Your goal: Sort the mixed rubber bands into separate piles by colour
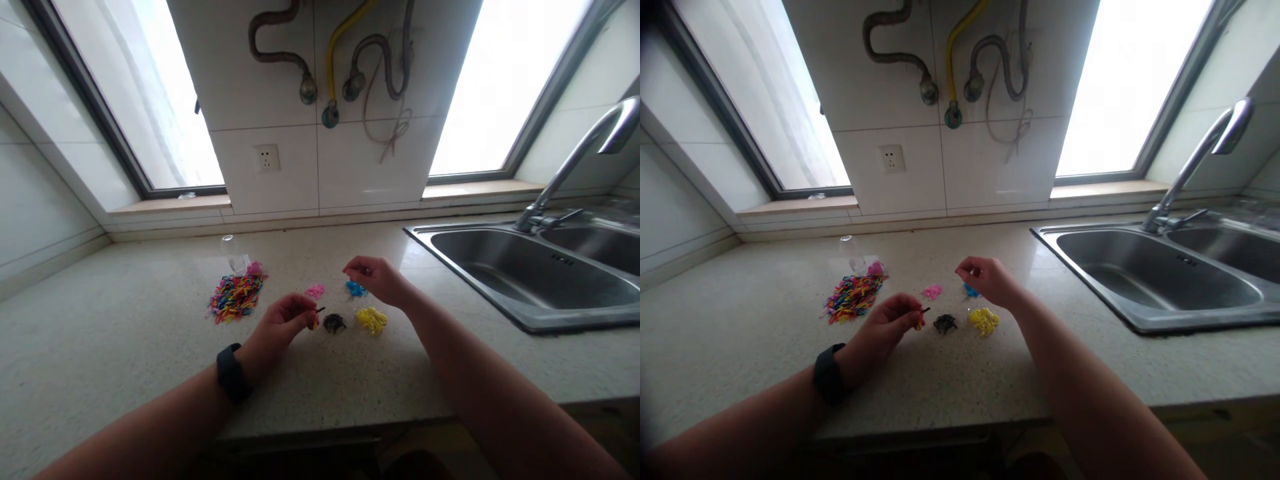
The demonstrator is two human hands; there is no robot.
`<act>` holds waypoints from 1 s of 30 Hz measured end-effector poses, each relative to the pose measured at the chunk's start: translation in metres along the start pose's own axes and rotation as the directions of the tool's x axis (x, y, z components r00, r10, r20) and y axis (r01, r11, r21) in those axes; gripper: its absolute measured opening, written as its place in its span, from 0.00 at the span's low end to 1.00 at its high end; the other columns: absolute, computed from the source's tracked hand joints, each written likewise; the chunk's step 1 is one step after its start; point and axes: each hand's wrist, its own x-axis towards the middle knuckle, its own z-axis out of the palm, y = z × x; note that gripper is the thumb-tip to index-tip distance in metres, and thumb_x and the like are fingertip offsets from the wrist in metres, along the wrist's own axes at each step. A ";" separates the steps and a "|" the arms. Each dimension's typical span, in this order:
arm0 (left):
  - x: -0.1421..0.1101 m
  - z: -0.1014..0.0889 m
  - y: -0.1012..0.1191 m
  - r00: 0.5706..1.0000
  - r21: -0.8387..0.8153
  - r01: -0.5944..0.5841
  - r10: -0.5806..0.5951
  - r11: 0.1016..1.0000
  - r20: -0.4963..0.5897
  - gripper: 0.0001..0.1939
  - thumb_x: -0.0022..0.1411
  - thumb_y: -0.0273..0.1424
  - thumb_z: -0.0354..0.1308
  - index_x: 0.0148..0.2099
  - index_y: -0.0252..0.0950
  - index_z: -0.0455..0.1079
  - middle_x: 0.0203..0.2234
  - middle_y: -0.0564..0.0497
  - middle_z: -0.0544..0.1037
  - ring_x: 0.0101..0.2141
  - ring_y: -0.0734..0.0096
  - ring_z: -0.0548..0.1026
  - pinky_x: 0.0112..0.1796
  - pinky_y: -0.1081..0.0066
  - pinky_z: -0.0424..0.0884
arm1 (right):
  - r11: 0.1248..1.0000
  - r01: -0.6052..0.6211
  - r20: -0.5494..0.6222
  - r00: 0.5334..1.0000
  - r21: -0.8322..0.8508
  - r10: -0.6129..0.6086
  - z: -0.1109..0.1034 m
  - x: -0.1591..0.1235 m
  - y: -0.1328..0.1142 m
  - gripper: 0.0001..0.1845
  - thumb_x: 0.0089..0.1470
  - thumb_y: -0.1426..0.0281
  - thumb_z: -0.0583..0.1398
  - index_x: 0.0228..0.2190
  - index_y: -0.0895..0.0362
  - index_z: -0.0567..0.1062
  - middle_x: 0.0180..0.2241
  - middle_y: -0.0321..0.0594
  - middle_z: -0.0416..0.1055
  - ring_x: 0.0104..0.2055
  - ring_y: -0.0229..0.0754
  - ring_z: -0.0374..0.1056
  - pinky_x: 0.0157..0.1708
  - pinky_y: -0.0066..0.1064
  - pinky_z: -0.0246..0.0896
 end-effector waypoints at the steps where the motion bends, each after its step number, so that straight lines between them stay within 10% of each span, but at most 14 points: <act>1: 0.000 -0.003 -0.001 1.000 0.009 -0.007 0.007 1.000 0.003 0.10 0.56 0.32 0.68 0.39 0.35 0.74 0.29 0.52 0.75 0.31 0.74 0.72 0.37 0.71 0.68 | 1.000 0.016 0.038 0.999 0.024 -0.017 0.004 -0.003 -0.009 0.15 0.57 0.60 0.60 0.34 0.59 0.78 0.23 0.34 0.67 0.24 0.33 0.57 0.23 0.27 0.52; 12: 0.000 -0.010 -0.005 0.999 0.011 -0.036 0.036 0.999 -0.007 0.08 0.57 0.31 0.67 0.39 0.36 0.74 0.29 0.52 0.76 0.31 0.74 0.72 0.36 0.72 0.67 | 0.981 0.130 0.301 0.939 0.146 -0.170 0.031 -0.014 -0.054 0.10 0.52 0.65 0.65 0.37 0.57 0.78 0.25 0.34 0.69 0.24 0.32 0.60 0.23 0.25 0.56; 30: -0.001 -0.009 -0.003 1.000 0.040 -0.030 0.030 0.999 0.000 0.08 0.57 0.31 0.66 0.39 0.36 0.73 0.28 0.52 0.75 0.31 0.73 0.72 0.35 0.71 0.67 | 0.980 0.157 0.245 0.952 0.124 -0.184 0.034 -0.013 -0.050 0.07 0.54 0.66 0.64 0.32 0.57 0.79 0.26 0.35 0.70 0.23 0.32 0.57 0.23 0.27 0.54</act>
